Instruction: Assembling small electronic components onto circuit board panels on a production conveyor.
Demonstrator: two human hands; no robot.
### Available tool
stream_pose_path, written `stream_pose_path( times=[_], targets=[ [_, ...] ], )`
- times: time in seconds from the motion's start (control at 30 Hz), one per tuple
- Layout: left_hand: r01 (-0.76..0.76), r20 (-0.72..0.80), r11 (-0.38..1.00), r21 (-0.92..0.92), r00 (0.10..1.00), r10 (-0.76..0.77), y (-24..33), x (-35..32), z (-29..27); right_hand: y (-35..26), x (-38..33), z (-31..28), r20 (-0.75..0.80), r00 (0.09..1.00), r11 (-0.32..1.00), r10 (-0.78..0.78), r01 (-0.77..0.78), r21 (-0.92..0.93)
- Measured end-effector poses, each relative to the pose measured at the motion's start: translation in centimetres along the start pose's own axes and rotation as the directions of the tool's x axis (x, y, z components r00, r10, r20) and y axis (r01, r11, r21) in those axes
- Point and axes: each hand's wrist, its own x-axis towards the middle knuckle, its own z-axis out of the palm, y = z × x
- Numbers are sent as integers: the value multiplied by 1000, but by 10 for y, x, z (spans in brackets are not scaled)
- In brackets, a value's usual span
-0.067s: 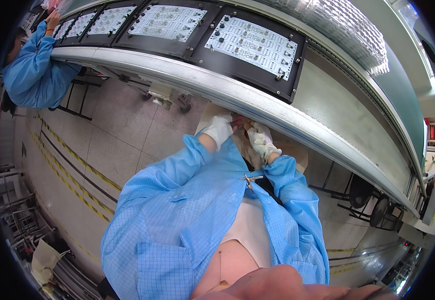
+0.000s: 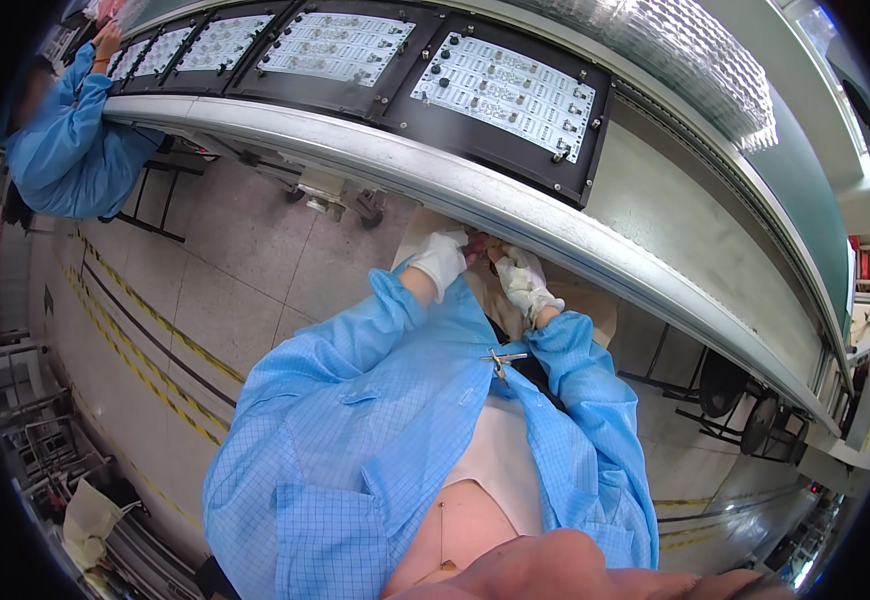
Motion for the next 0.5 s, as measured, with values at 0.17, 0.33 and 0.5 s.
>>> stream_pose_path(
  times=[0.17, 0.33, 0.5],
  targets=[
    [107, -20, 993, 40, 994, -106, 42, -17, -27, -3, -3, -2, 16, 999, 999, 40, -40, 0],
    [136, 4, 951, -277, 990, -141, -13, 5, 7, -3, -13, -14, 99, 993, 994, 59, -49, -99],
    [253, 113, 768, -588, 966, -231, 55, -16, -51, 0, -38, -59, 101, 984, 982, 149, -135, -135]
  ],
)
